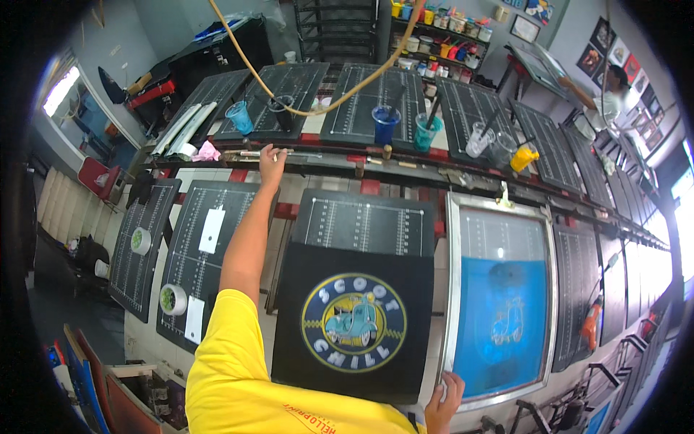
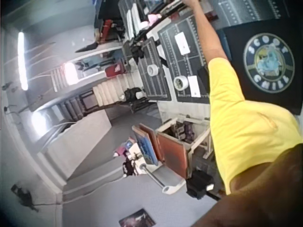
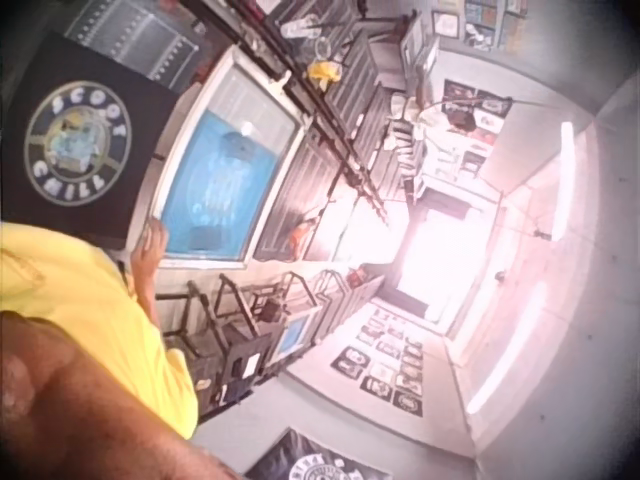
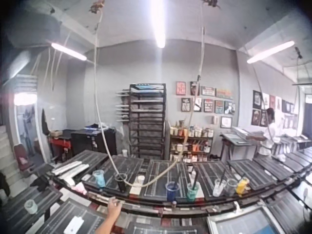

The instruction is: The person uses a heat gun to dry a printed shirt on a platen, then places a silk screen over the shirt and applies dark ink using a scraper.

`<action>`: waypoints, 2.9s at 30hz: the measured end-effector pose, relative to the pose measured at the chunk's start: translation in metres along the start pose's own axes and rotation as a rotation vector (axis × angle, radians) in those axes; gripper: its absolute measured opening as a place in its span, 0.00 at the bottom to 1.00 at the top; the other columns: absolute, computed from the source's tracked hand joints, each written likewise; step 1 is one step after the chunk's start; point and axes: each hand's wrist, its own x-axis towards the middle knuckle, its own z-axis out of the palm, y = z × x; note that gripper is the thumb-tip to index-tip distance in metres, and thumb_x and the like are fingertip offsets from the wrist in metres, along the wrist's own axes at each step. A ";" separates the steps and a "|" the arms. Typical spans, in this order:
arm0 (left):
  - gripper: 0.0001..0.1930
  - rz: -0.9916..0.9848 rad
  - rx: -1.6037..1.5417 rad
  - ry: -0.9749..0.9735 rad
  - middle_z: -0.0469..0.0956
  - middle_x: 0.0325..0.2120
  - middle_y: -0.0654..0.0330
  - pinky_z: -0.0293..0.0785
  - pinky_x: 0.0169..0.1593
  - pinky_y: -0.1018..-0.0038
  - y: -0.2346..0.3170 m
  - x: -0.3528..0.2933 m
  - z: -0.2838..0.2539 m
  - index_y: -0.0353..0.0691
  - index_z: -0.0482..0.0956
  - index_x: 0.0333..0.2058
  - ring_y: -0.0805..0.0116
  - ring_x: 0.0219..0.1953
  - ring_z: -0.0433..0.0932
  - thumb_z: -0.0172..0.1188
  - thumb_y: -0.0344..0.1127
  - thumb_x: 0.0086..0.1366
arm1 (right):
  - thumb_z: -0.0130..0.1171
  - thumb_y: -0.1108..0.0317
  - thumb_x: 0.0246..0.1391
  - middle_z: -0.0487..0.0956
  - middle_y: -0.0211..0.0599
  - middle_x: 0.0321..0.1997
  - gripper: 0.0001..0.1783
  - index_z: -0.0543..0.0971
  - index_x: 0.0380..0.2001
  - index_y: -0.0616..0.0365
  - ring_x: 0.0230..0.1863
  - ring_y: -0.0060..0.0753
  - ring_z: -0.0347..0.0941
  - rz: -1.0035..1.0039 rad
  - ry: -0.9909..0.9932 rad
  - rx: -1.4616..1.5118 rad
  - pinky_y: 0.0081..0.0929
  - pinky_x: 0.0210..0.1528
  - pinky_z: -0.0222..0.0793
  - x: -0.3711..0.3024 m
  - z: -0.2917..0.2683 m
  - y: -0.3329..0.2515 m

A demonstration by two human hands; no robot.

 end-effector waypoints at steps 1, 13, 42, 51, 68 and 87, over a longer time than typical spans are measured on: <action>0.34 0.015 0.021 0.029 0.77 0.49 0.48 0.70 0.58 0.65 -0.006 0.017 0.004 0.32 0.66 0.58 0.56 0.53 0.76 0.70 0.42 0.58 | 0.48 0.76 0.58 0.77 0.56 0.46 0.13 0.76 0.44 0.68 0.49 0.56 0.73 -0.002 0.004 -0.006 0.46 0.53 0.67 0.005 0.004 0.000; 0.54 -0.060 0.154 0.097 0.62 0.61 0.33 0.60 0.68 0.61 -0.075 0.163 0.073 0.19 0.54 0.63 0.42 0.65 0.63 0.78 0.45 0.48 | 0.52 0.76 0.59 0.79 0.53 0.47 0.15 0.79 0.48 0.67 0.52 0.53 0.73 0.222 -0.037 -0.168 0.42 0.57 0.67 0.074 0.035 -0.055; 0.41 0.428 0.066 0.175 0.70 0.53 0.42 0.65 0.61 0.56 0.079 -0.130 -0.048 0.30 0.64 0.57 0.46 0.56 0.71 0.77 0.37 0.49 | 0.48 0.77 0.58 0.77 0.55 0.44 0.13 0.76 0.44 0.68 0.47 0.57 0.73 -0.118 0.003 0.020 0.46 0.53 0.68 0.010 -0.009 -0.027; 0.39 0.339 -0.162 -0.377 0.72 0.51 0.52 0.70 0.60 0.65 0.182 -0.379 -0.030 0.35 0.66 0.58 0.60 0.54 0.74 0.74 0.28 0.46 | 0.62 0.78 0.47 0.79 0.47 0.42 0.22 0.77 0.49 0.63 0.44 0.50 0.76 -0.403 -0.094 0.200 0.40 0.47 0.73 0.026 -0.067 -0.011; 0.33 0.187 -0.079 -1.166 0.76 0.42 0.54 0.75 0.49 0.66 0.351 -0.692 0.075 0.40 0.72 0.50 0.56 0.44 0.78 0.77 0.37 0.46 | 0.67 0.67 0.49 0.75 0.41 0.39 0.15 0.75 0.38 0.57 0.41 0.48 0.77 -0.383 -0.358 0.279 0.41 0.38 0.75 0.041 -0.241 0.109; 0.39 0.104 -0.054 -1.150 0.78 0.49 0.55 0.74 0.56 0.65 0.391 -0.718 0.110 0.45 0.74 0.53 0.55 0.51 0.78 0.82 0.38 0.40 | 0.65 0.72 0.46 0.75 0.41 0.37 0.13 0.78 0.38 0.57 0.40 0.47 0.75 -0.758 -0.657 0.214 0.41 0.40 0.73 0.078 -0.292 0.165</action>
